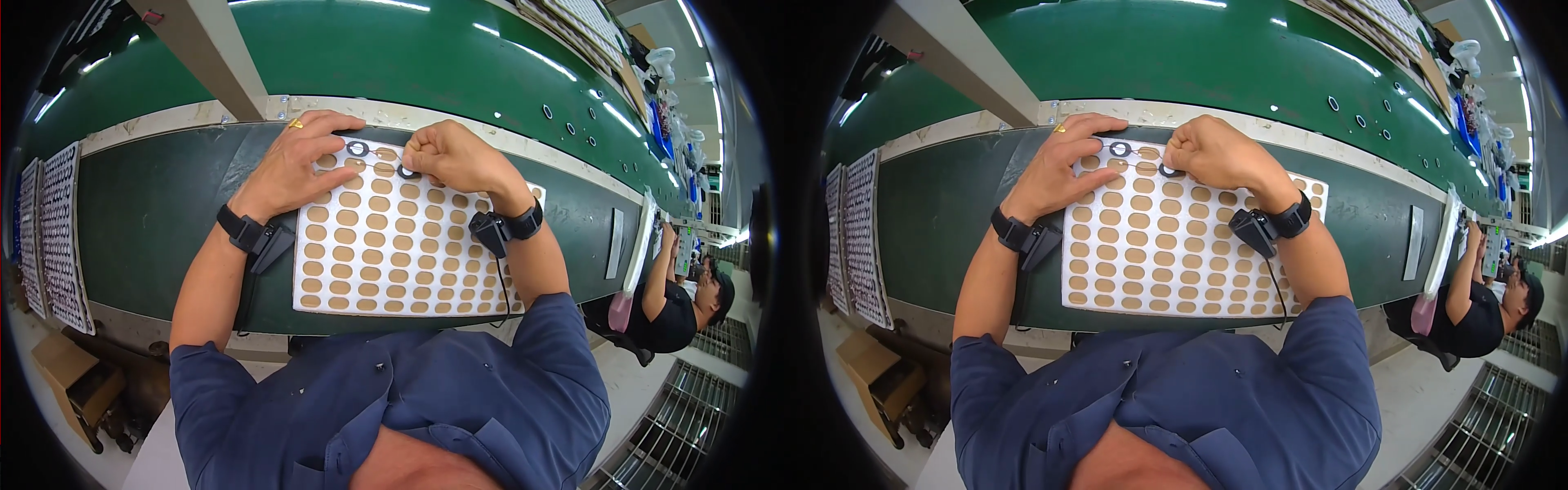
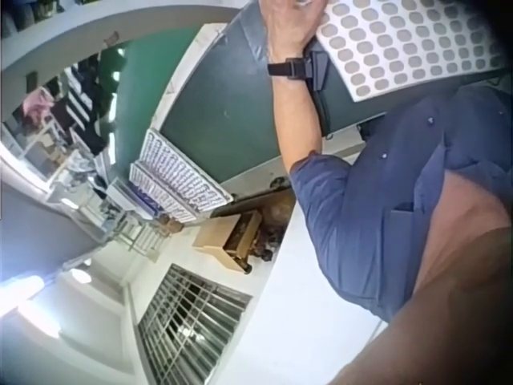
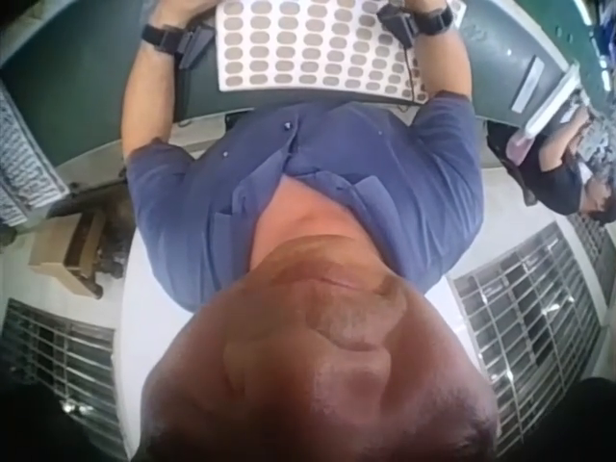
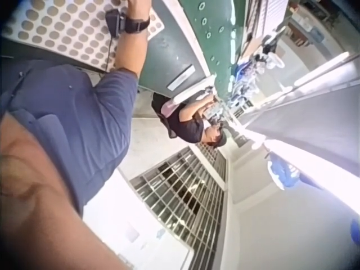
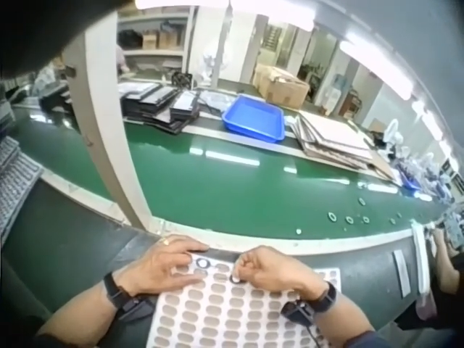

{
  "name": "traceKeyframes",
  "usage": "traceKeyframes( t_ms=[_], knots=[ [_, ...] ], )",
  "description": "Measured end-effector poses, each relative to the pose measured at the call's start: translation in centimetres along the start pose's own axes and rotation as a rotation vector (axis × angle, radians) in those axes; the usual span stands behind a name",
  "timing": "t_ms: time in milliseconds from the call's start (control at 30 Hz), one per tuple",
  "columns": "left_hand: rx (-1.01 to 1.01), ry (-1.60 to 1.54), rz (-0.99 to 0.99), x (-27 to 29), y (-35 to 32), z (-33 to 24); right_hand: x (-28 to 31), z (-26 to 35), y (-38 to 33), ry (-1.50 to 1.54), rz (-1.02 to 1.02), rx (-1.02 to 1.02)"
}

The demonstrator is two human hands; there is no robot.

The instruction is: The person picks up small black rings from the table and presses them onto the adhesive circles on a sheet, one at a time. After filling the sheet, they set it aside and continue the process with a new adhesive sheet.

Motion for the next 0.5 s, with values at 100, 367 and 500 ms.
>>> traceKeyframes(
  t_ms=[100, 367, 500],
  knots=[
    [0.000, -0.006, 0.016, -0.1, 0.1, -0.1, -0.1, 0.6, 0.3, 0.064, -0.067, 0.019],
    [0.023, -0.006, 0.037, -0.2, 0.1, 0.0, -0.5, 1.5, -0.3, 0.047, -0.228, -0.008],
    [0.024, 0.005, 0.026, -0.4, 0.0, 0.2, -0.6, 0.8, 0.0, 0.109, -0.249, 0.097]
  ],
)
Point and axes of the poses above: each hand's wrist, its own y-axis towards the middle knuckle, its own x-axis out of the back of the hand, z = x × y, the point moved 9 cm from there along y, towards the middle knuckle, and after that the axes turned 3 degrees about -z, right-handed, at the moved point
